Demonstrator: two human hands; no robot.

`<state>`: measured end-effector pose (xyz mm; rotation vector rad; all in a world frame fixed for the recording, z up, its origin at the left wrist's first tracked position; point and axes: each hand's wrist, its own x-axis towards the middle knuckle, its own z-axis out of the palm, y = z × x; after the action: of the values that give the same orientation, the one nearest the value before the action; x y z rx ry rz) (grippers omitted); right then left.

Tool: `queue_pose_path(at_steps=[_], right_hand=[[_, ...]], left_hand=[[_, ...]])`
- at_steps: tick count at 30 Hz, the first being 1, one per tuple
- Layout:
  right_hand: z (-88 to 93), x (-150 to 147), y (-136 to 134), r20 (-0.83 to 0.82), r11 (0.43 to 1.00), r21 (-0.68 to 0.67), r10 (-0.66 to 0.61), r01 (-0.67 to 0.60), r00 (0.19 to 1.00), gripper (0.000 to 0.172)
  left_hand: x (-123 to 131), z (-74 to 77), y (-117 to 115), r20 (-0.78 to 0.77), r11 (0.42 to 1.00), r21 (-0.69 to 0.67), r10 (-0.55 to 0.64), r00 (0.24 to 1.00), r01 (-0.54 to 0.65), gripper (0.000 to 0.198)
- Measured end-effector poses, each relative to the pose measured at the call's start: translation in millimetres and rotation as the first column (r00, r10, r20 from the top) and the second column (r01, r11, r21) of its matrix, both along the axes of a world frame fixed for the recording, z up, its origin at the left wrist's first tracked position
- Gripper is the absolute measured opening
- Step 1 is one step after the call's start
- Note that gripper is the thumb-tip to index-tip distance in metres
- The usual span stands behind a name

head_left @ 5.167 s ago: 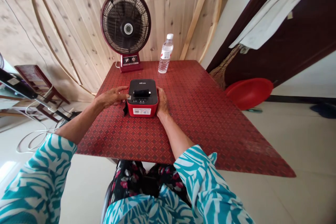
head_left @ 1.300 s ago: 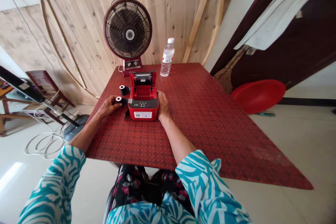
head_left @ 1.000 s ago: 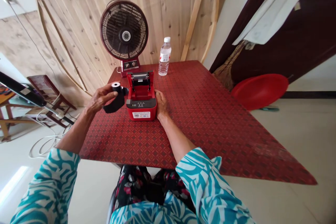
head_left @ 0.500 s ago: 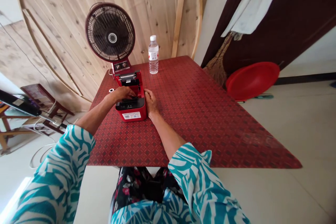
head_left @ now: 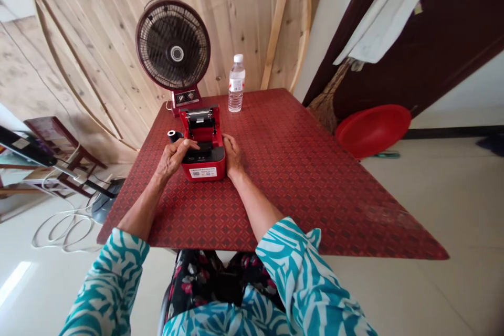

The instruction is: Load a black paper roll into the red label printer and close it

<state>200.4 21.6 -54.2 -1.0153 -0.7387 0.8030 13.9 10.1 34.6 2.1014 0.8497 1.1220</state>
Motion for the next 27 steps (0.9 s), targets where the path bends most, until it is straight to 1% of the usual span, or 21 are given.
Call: queue_pose_path(at_steps=[2, 4, 6, 9, 12, 15, 17, 18, 20, 23, 25, 27], right_hand=[[0.7, 0.2, -3.5, -0.005, 1.0, -0.003, 0.019, -0.019, 1.0, 0.037], [0.4, 1.0, -7.4, 0.001, 1.0, -0.005, 0.031, -0.031, 1.0, 0.04], [0.2, 2.9, -8.5, 0.013, 0.999, -0.011, 0.035, -0.035, 0.999, 0.043], [6.8, 8.4, 1.8, 0.01, 0.999, -0.008, 0.032, -0.032, 0.999, 0.049], [28.6, 14.8, 25.8, 0.028, 0.998, 0.037, 0.044, -0.045, 0.999, 0.05], [56.4, 19.3, 47.4, 0.081, 0.991, 0.074, 0.108, -0.114, 0.991, 0.048], [67.5, 20.4, 51.5, 0.107, 0.988, 0.071, 0.132, -0.14, 0.986, 0.049], [69.3, 20.5, 49.8, 0.118, 0.987, 0.07, 0.139, -0.148, 0.983, 0.051], [65.8, 19.7, 40.1, 0.141, 0.987, 0.081, 0.128, -0.14, 0.982, 0.055], [52.5, 17.0, 17.4, 0.181, 0.986, 0.144, 0.062, -0.089, 0.982, 0.058], [46.3, 14.3, 1.8, 0.229, 0.978, 0.2, 0.014, -0.062, 0.973, 0.058], [44.3, 11.5, -11.4, 0.315, 0.971, 0.232, -0.012, -0.065, 0.949, 0.057]], left_hand=[[1.0, -6.6, -0.7, 0.04, 0.998, 0.06, -0.021, 0.999, 0.018, 0.059], [0.5, -10.2, -0.3, 0.034, 0.989, 0.147, -0.04, 0.999, 0.035, 0.056], [-1.8, -12.6, -0.3, -0.01, 0.966, 0.253, -0.044, 0.999, 0.045, 0.054], [-6.1, -15.9, -1.4, -0.079, 0.924, 0.382, 0.009, 0.997, 0.022, 0.055], [-8.3, -19.5, -2.1, -0.118, 0.887, 0.462, 0.079, 0.99, -0.015, 0.056], [-8.2, -23.2, -1.7, -0.142, 0.862, 0.505, 0.131, 0.981, -0.042, 0.059], [-7.6, -25.0, -1.6, -0.134, 0.847, 0.528, 0.149, 0.98, -0.057, 0.058], [-7.4, -25.7, -1.8, -0.122, 0.837, 0.543, 0.155, 0.98, -0.065, 0.057], [-7.1, -26.5, -2.5, -0.097, 0.815, 0.573, 0.174, 0.98, -0.088, 0.053], [-8.0, -27.5, -2.6, -0.071, 0.799, 0.583, 0.228, 0.971, -0.145, 0.05], [-9.6, -28.5, -1.4, -0.062, 0.807, 0.56, 0.264, 0.962, -0.186, 0.054], [-11.8, -29.6, 0.6, -0.061, 0.817, 0.54, 0.279, 0.958, -0.203, 0.064]])
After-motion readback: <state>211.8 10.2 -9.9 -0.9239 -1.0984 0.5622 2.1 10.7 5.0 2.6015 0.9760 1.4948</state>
